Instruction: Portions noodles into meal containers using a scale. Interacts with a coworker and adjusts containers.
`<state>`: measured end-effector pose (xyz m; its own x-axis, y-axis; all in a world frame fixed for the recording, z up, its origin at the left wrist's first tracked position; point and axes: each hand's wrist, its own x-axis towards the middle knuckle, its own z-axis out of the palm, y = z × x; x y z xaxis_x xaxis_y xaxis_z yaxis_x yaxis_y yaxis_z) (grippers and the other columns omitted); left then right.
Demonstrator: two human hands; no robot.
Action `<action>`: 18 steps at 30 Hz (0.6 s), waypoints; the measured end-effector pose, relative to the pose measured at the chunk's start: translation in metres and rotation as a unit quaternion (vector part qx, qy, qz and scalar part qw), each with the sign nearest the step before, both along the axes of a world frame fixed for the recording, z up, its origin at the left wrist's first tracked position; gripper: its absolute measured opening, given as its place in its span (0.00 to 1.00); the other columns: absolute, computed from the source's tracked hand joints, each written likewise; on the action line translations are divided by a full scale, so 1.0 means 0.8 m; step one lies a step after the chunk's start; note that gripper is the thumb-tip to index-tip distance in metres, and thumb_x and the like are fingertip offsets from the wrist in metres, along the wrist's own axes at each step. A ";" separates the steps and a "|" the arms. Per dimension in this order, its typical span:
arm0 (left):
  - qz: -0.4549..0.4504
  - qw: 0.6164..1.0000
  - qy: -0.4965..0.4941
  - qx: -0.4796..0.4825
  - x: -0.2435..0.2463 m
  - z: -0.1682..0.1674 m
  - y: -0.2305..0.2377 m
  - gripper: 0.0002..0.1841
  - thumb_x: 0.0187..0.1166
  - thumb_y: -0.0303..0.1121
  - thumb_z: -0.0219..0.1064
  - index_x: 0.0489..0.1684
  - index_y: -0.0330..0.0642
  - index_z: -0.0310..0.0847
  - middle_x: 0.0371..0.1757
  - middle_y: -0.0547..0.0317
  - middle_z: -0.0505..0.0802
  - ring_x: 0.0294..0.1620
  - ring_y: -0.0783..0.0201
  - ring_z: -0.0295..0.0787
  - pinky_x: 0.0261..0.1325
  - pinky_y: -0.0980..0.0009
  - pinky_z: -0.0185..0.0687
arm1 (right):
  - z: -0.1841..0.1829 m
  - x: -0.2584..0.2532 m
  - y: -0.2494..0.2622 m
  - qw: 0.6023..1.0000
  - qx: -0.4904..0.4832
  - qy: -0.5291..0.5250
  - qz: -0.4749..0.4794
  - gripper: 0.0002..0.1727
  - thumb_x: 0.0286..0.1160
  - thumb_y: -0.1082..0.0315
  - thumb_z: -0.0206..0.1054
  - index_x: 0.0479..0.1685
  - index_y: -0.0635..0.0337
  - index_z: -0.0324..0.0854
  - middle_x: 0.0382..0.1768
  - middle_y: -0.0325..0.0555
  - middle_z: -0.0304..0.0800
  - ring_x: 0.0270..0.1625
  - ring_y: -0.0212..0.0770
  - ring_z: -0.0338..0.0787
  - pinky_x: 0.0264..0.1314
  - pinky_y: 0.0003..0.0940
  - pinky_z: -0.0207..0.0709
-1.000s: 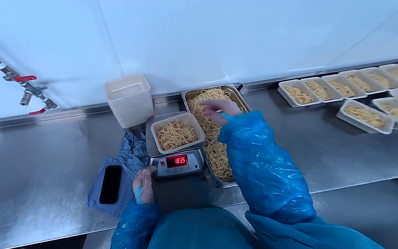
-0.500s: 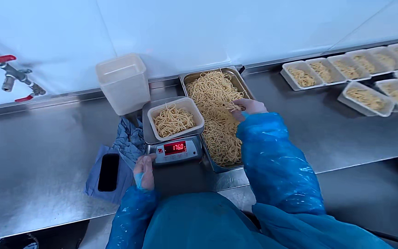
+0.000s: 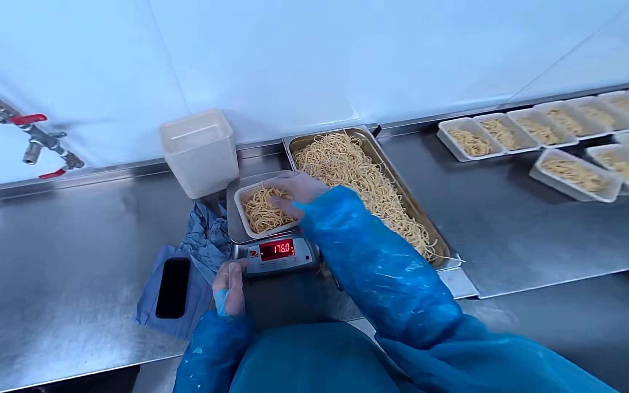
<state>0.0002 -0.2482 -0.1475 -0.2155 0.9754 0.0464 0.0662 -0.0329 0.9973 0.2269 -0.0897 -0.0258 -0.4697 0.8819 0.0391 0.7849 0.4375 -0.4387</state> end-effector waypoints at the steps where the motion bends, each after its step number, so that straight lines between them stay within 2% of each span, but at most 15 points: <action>1: -0.002 1.000 0.003 0.002 -0.001 0.001 -0.001 0.20 0.84 0.33 0.50 0.36 0.36 0.92 0.44 0.54 0.95 0.51 0.61 0.91 0.62 0.62 0.85 | -0.014 -0.014 0.004 1.000 -0.001 -0.018 0.014 0.23 0.83 0.51 0.65 0.74 0.46 0.84 0.71 0.50 0.88 0.77 0.56 0.82 0.80 0.61 0.72; 3: 0.004 1.000 0.007 0.005 -0.007 0.002 -0.005 0.20 0.84 0.33 0.50 0.36 0.35 0.92 0.44 0.53 0.95 0.51 0.60 0.91 0.61 0.62 0.86 | -0.032 -0.030 0.007 0.998 -0.021 -0.057 0.017 0.23 0.81 0.47 0.66 0.68 0.48 0.88 0.63 0.55 0.91 0.70 0.62 0.85 0.70 0.66 0.78; 4: 0.011 1.000 0.009 0.003 -0.011 0.003 -0.006 0.20 0.83 0.33 0.50 0.37 0.35 0.92 0.45 0.53 0.95 0.52 0.59 0.91 0.62 0.61 0.86 | -0.030 -0.033 0.009 0.995 -0.054 -0.085 0.017 0.24 0.81 0.47 0.67 0.67 0.49 0.88 0.63 0.58 0.89 0.71 0.64 0.83 0.69 0.67 0.77; 7: 0.046 0.999 0.000 -0.011 -0.018 0.005 -0.010 0.20 0.83 0.33 0.50 0.37 0.35 0.91 0.44 0.53 0.95 0.51 0.60 0.92 0.61 0.62 0.86 | -0.003 -0.029 0.014 0.983 -0.117 -0.140 0.030 0.17 0.81 0.60 0.69 0.64 0.53 0.87 0.62 0.57 0.89 0.70 0.61 0.85 0.71 0.65 0.77; 9: 0.058 0.998 -0.011 -0.027 -0.017 0.005 -0.012 0.20 0.84 0.32 0.49 0.37 0.34 0.91 0.43 0.53 0.95 0.51 0.61 0.91 0.61 0.63 0.86 | 0.014 -0.021 0.014 0.983 -0.117 -0.137 0.042 0.14 0.80 0.66 0.69 0.61 0.56 0.88 0.59 0.55 0.91 0.67 0.58 0.88 0.71 0.63 0.77; 11: 0.055 0.998 -0.011 -0.031 -0.015 0.006 -0.012 0.19 0.84 0.31 0.50 0.38 0.34 0.91 0.42 0.53 0.94 0.51 0.62 0.91 0.62 0.63 0.85 | 0.022 -0.007 0.010 0.992 -0.090 -0.074 0.040 0.12 0.80 0.67 0.69 0.57 0.57 0.89 0.55 0.55 0.93 0.62 0.57 0.90 0.69 0.63 0.78; 14: 0.033 0.999 -0.007 -0.022 -0.010 0.004 -0.011 0.20 0.84 0.32 0.50 0.38 0.34 0.91 0.43 0.52 0.95 0.53 0.60 0.91 0.63 0.62 0.86 | 0.049 0.011 -0.010 0.998 -0.015 0.057 -0.004 0.09 0.77 0.69 0.71 0.51 0.57 0.92 0.48 0.56 0.94 0.50 0.56 0.93 0.57 0.61 0.83; 16: 0.020 1.000 -0.004 -0.011 -0.007 0.002 -0.009 0.20 0.84 0.32 0.50 0.38 0.35 0.91 0.44 0.53 0.95 0.53 0.61 0.91 0.63 0.62 0.86 | 0.071 0.021 -0.024 0.990 0.040 0.128 -0.032 0.10 0.74 0.71 0.72 0.51 0.58 0.92 0.48 0.57 0.94 0.45 0.53 0.93 0.52 0.57 0.85; 18: 0.015 1.000 -0.008 -0.005 -0.004 -0.001 -0.008 0.19 0.84 0.32 0.51 0.37 0.35 0.91 0.44 0.53 0.95 0.52 0.61 0.91 0.63 0.62 0.86 | 0.092 0.029 -0.036 0.979 0.080 0.177 -0.065 0.10 0.75 0.71 0.71 0.52 0.59 0.92 0.49 0.55 0.94 0.40 0.48 0.92 0.47 0.50 0.87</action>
